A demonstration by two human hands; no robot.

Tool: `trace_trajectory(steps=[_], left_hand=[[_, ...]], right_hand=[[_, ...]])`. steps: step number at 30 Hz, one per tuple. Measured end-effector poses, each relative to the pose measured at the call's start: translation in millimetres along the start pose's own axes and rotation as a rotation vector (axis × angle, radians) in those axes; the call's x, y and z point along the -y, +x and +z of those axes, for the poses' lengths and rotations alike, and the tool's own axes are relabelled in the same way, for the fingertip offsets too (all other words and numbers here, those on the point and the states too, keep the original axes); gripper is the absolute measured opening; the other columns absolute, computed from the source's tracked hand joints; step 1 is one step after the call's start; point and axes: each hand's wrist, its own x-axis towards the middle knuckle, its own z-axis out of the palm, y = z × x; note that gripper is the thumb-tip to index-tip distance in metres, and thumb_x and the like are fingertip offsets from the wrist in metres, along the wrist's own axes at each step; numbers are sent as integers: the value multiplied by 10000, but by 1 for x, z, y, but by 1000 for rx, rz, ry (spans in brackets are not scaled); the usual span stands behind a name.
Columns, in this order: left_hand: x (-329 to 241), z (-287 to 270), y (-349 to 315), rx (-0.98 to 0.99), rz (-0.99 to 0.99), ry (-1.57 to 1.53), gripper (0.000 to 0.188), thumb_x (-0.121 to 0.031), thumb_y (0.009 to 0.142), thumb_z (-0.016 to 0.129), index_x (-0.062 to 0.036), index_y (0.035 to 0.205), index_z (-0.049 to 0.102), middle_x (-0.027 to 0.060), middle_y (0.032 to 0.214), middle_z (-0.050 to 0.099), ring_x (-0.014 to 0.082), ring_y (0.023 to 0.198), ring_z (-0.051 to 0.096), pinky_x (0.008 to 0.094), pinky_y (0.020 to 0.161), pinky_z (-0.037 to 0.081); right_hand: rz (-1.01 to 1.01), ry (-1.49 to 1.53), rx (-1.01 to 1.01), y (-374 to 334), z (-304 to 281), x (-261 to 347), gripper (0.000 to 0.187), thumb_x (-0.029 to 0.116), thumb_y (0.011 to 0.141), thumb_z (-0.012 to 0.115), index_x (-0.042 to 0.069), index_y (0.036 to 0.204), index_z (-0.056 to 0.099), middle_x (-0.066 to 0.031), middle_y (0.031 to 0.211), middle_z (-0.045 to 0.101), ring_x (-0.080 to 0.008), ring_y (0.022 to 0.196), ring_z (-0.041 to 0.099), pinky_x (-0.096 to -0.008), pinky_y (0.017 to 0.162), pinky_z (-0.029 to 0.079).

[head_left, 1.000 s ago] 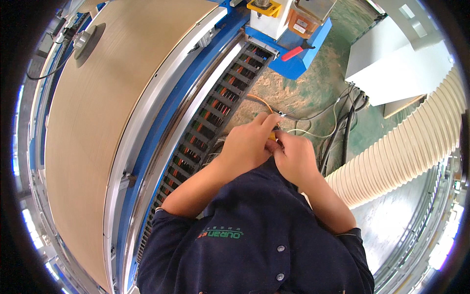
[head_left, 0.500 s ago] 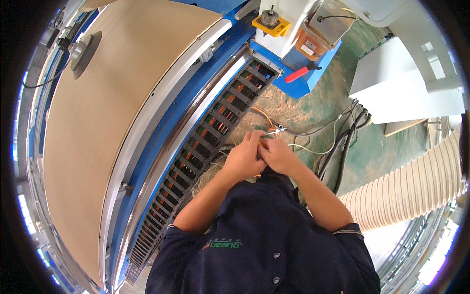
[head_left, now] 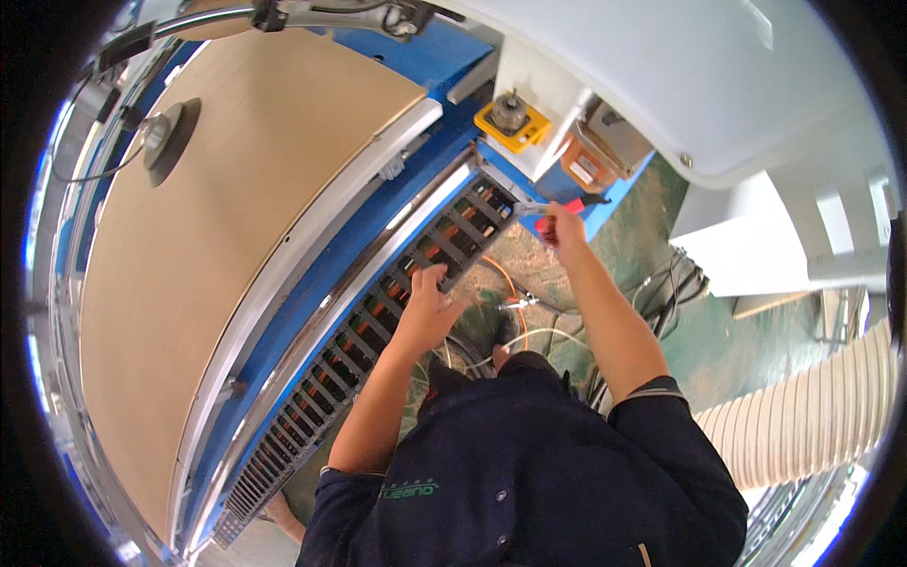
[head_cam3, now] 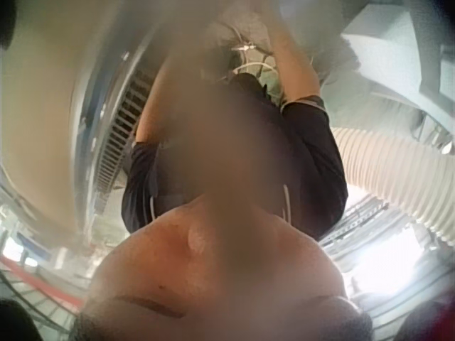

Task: The person assembles a machine component by connecting a hose to a nozzle and securing it with a clamp. They then use a screwdriver to tighten a screw on a yellow part of the machine and use a red tool to adjust a panel on the side of the equipment.

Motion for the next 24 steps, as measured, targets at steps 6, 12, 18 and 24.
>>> trace_trajectory(steps=[6, 12, 18, 24], left_hand=[[50, 12, -33, -55, -83, -127, 467, -194, 901, 669, -6, 1271, 455, 136, 1107, 523, 196, 870, 568, 346, 783, 492], [42, 24, -50, -4, -221, -268, 398, -196, 938, 629, 20, 1236, 478, 118, 1035, 582, 185, 881, 595, 324, 788, 488], [-26, -10, 24, -117, 16, -268, 443, -276, 950, 629, 41, 1232, 499, 109, 1010, 603, 163, 918, 574, 312, 831, 472], [-148, -33, 133, -459, 326, 276, 747, -485, 836, 715, 38, 1291, 434, 146, 1118, 557, 244, 872, 603, 370, 783, 510]], right_hand=[[40, 188, -144, 82, -18, 25, 266, 323, 910, 623, 89, 792, 576, -56, 595, 578, -182, 478, 576, -321, 436, 489], [-227, -55, -255, 102, -35, -23, 239, 262, 893, 643, 42, 923, 553, -122, 727, 609, -208, 490, 570, -303, 375, 456], [-194, -468, -556, 44, -16, -44, 498, 352, 839, 658, -36, 1090, 474, -239, 983, 638, -389, 917, 641, -482, 847, 502], [17, -171, -470, 74, 13, -62, 608, 338, 809, 747, -26, 1156, 406, -177, 884, 649, -258, 619, 666, -380, 434, 528]])
